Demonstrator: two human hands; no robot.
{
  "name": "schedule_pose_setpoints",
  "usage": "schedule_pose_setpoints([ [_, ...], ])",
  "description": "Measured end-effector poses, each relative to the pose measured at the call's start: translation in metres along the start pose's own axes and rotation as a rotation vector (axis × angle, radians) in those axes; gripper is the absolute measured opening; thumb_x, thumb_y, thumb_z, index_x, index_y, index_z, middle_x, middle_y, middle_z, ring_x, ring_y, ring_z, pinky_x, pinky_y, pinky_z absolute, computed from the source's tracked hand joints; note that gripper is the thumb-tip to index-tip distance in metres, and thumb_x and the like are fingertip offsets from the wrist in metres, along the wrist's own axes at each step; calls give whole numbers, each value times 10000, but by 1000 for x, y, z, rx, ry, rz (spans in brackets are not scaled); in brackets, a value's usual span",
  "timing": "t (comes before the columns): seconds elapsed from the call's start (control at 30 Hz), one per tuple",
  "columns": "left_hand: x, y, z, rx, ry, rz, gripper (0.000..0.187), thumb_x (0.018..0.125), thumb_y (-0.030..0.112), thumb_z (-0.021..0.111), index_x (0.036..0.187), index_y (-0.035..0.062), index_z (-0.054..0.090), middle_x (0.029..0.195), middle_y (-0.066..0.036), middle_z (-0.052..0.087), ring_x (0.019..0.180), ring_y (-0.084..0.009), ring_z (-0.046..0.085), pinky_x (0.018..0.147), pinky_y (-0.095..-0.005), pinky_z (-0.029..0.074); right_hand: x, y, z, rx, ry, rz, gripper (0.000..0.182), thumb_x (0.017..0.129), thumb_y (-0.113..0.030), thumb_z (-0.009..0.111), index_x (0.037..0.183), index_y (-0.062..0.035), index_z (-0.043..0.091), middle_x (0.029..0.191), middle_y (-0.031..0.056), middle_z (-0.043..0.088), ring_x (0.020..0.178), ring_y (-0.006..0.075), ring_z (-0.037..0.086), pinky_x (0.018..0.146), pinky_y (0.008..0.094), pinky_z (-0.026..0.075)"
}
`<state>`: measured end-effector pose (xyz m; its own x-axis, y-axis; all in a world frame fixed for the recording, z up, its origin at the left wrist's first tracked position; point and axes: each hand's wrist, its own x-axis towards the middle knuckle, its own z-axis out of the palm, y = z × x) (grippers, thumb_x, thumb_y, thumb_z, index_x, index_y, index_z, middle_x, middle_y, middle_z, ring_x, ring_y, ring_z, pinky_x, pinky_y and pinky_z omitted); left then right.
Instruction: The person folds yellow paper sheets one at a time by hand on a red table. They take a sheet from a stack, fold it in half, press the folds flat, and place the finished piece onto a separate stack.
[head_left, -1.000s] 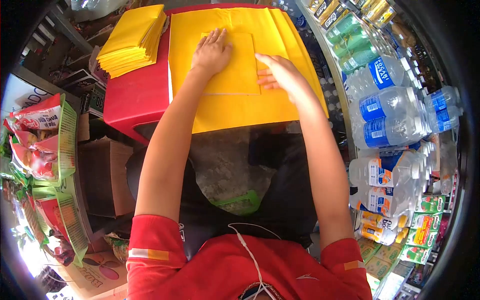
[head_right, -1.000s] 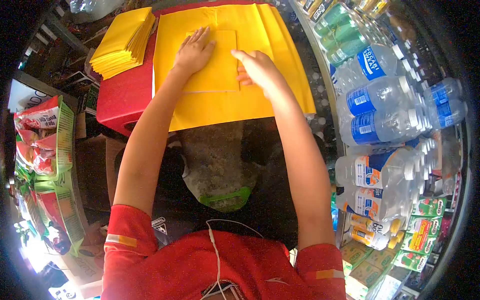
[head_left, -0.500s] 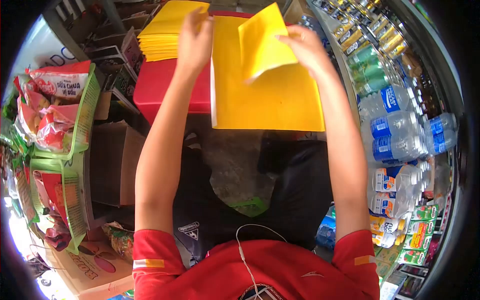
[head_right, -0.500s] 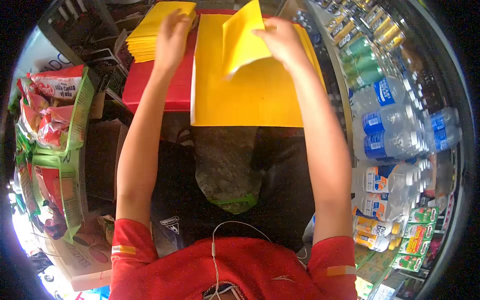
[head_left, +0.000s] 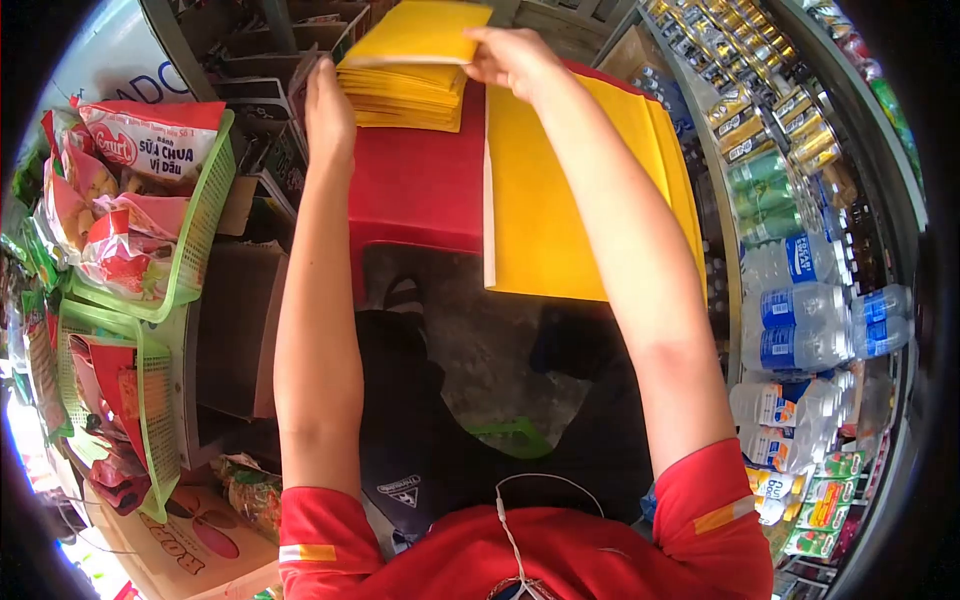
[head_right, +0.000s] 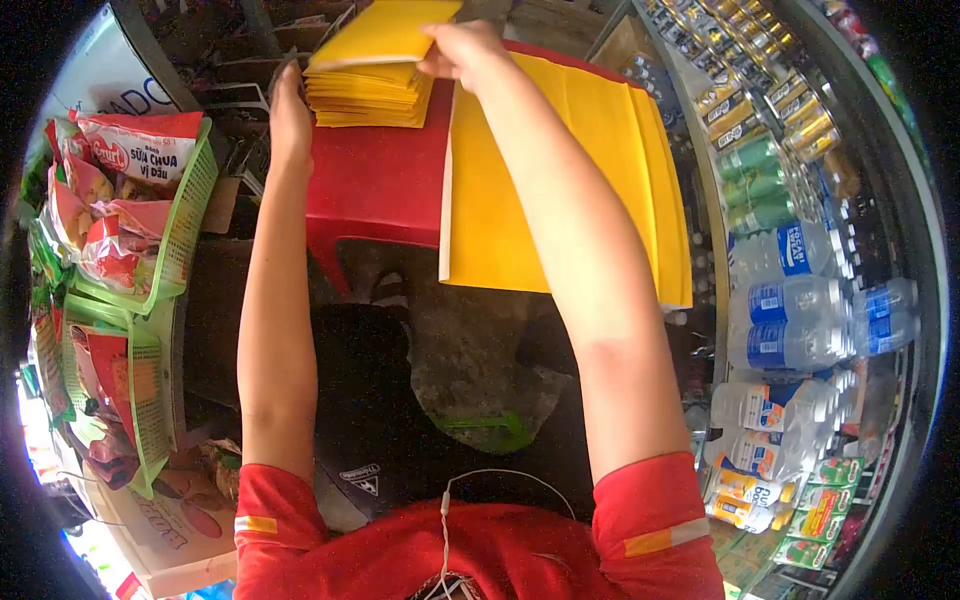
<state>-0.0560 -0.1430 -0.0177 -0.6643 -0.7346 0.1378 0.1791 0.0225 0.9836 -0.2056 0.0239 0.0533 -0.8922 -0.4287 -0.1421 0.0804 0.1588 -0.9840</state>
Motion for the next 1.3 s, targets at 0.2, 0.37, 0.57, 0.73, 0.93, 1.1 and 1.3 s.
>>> schedule_pose_setpoints([
  [0.2, -7, 4, -2, 41, -34, -27, 702, 1090, 537, 338, 1629, 88, 316, 1654, -131, 355, 1533, -292, 310, 1233, -432, 242, -4, 29, 4, -539, 177, -266, 685, 940, -407, 714, 1425, 38, 524, 1388, 190, 609, 1263, 301, 606, 1070, 436, 487],
  [0.37, -4, -5, -5, 80, -33, -29, 697, 1082, 539, 340, 1569, 44, 411, 1570, -194, 462, 1462, -334, 422, 1189, -421, 314, -16, 33, 16, -311, 44, -141, 828, 1028, -464, 532, 1628, 4, 204, 1682, 212, 260, 1571, 306, 238, 1260, 429, 228],
  [0.57, -10, 4, -15, 177, -97, -64, 710, 1093, 562, 319, 1600, 67, 371, 1605, -141, 423, 1503, -296, 363, 1226, -425, 267, -1, 50, 23, -358, -134, -148, 774, 1065, -449, 462, 1648, -35, 166, 1712, 170, 203, 1590, 295, 180, 1279, 438, 178],
  [0.73, -4, -11, -18, 134, -10, -24, 747, 1080, 565, 284, 1539, -3, 443, 1544, -206, 500, 1447, -335, 448, 1189, -413, 313, -23, 38, 31, -244, 4, -181, 651, 1095, -440, 411, 1608, -54, 301, 1633, 154, 386, 1520, 281, 350, 1243, 446, 264],
  [0.93, 1, -22, -24, 9, -193, -111, 819, 1085, 619, 197, 1611, -2, 283, 1652, -224, 310, 1550, -340, 273, 1291, -441, 176, 14, 63, 21, 143, -93, 10, 534, 1117, -440, 377, 1513, -86, 438, 1424, 84, 589, 1292, 210, 558, 1133, 425, 389],
  [1.1, -2, -17, -25, 103, -207, -144, 828, 1082, 629, 208, 1614, -1, 281, 1644, -216, 330, 1543, -343, 291, 1278, -447, 200, 8, 62, 21, 165, -135, -18, 541, 1111, -444, 399, 1519, -90, 428, 1403, 96, 598, 1288, 211, 554, 1119, 407, 397],
  [1.3, -4, -17, -22, 231, -18, 11, 791, 1070, 597, 287, 1558, -18, 379, 1551, -255, 457, 1468, -383, 405, 1198, -430, 300, 4, 71, -15, -323, -23, -145, 579, 1062, -481, 485, 1419, -29, 550, 1341, 144, 651, 1241, 234, 612, 1073, 420, 449],
])
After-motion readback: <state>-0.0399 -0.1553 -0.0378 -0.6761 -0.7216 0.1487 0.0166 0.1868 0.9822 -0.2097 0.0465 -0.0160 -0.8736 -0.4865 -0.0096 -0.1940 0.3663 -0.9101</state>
